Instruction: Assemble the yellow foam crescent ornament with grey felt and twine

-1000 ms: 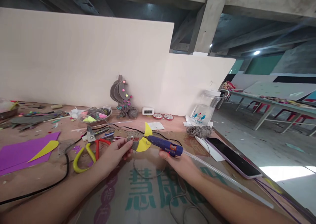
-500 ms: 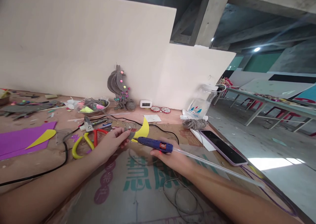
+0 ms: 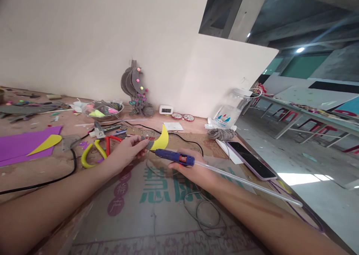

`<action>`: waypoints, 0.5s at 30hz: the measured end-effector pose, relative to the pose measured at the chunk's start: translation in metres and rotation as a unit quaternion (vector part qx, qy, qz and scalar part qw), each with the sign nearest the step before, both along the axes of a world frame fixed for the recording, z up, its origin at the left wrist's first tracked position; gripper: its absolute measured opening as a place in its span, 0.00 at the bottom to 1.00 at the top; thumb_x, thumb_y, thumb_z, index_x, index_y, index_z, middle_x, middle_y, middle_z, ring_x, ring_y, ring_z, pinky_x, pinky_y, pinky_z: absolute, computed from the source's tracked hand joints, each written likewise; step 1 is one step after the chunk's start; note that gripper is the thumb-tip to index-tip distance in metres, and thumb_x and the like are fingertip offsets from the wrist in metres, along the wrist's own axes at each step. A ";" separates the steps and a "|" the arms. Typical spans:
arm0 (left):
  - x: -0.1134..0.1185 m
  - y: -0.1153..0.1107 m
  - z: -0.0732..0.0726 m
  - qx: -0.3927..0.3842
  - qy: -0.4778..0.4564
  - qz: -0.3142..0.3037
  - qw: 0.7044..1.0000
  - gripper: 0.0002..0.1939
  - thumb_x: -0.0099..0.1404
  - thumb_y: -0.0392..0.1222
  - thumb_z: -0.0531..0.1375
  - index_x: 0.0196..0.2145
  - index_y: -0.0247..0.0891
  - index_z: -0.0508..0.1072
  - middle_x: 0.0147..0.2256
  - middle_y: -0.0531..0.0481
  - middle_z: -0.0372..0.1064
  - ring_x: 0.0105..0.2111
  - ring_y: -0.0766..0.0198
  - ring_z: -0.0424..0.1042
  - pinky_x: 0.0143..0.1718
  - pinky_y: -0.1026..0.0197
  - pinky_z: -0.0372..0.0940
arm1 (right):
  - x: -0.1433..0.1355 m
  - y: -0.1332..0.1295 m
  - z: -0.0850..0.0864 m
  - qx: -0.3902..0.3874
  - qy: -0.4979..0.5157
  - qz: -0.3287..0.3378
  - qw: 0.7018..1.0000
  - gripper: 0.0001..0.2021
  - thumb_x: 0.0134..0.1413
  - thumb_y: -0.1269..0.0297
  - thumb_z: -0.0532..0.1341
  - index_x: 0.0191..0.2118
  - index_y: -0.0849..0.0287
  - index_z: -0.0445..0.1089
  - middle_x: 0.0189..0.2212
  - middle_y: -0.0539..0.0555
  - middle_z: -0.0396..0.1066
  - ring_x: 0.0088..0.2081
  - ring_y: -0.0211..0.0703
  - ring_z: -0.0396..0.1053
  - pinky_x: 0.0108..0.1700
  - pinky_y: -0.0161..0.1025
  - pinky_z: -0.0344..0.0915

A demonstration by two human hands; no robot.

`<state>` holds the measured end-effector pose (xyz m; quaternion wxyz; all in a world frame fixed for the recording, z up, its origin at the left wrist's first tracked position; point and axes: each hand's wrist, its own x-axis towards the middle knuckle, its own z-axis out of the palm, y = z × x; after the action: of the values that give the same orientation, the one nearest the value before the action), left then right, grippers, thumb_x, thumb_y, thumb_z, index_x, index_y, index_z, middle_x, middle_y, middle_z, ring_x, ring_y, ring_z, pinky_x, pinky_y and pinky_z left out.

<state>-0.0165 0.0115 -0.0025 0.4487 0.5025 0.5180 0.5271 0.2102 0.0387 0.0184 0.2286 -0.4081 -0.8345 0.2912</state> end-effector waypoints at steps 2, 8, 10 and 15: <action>0.000 0.001 -0.001 0.002 0.000 -0.001 1.000 0.17 0.56 0.53 0.58 0.22 0.37 0.60 0.18 0.57 0.62 0.17 0.73 0.58 0.19 0.69 0.53 | 0.000 0.000 -0.001 0.000 0.000 -0.005 1.000 0.17 0.46 0.48 0.61 0.25 0.58 0.65 0.21 0.49 0.64 0.25 0.37 0.62 0.26 0.32 0.59; 0.002 0.000 0.002 -0.004 0.004 0.006 1.000 0.16 0.55 0.52 0.58 0.21 0.38 0.61 0.17 0.57 0.62 0.17 0.72 0.58 0.19 0.69 0.53 | -0.002 0.000 -0.002 0.011 0.005 -0.012 1.000 0.17 0.45 0.48 0.61 0.25 0.59 0.65 0.21 0.49 0.64 0.25 0.37 0.62 0.26 0.32 0.59; 0.002 -0.001 0.003 -0.007 0.007 0.006 1.000 0.16 0.55 0.52 0.58 0.21 0.38 0.60 0.17 0.57 0.62 0.17 0.72 0.58 0.19 0.69 0.53 | -0.004 -0.001 -0.001 0.013 0.001 -0.031 0.999 0.17 0.42 0.47 0.62 0.24 0.58 0.64 0.20 0.49 0.63 0.24 0.38 0.61 0.26 0.33 0.59; 0.002 -0.001 0.003 -0.015 -0.003 0.005 1.000 0.18 0.54 0.54 0.59 0.21 0.38 0.59 0.17 0.57 0.62 0.17 0.73 0.58 0.20 0.69 0.53 | -0.005 -0.002 -0.001 0.039 -0.004 -0.061 0.997 0.18 0.40 0.47 0.63 0.24 0.58 0.65 0.21 0.50 0.64 0.26 0.40 0.63 0.27 0.33 0.60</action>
<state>-0.0149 0.0103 0.0005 0.4554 0.4911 0.5269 0.5233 0.2049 0.0364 0.0178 0.2580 -0.4499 -0.8201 0.2419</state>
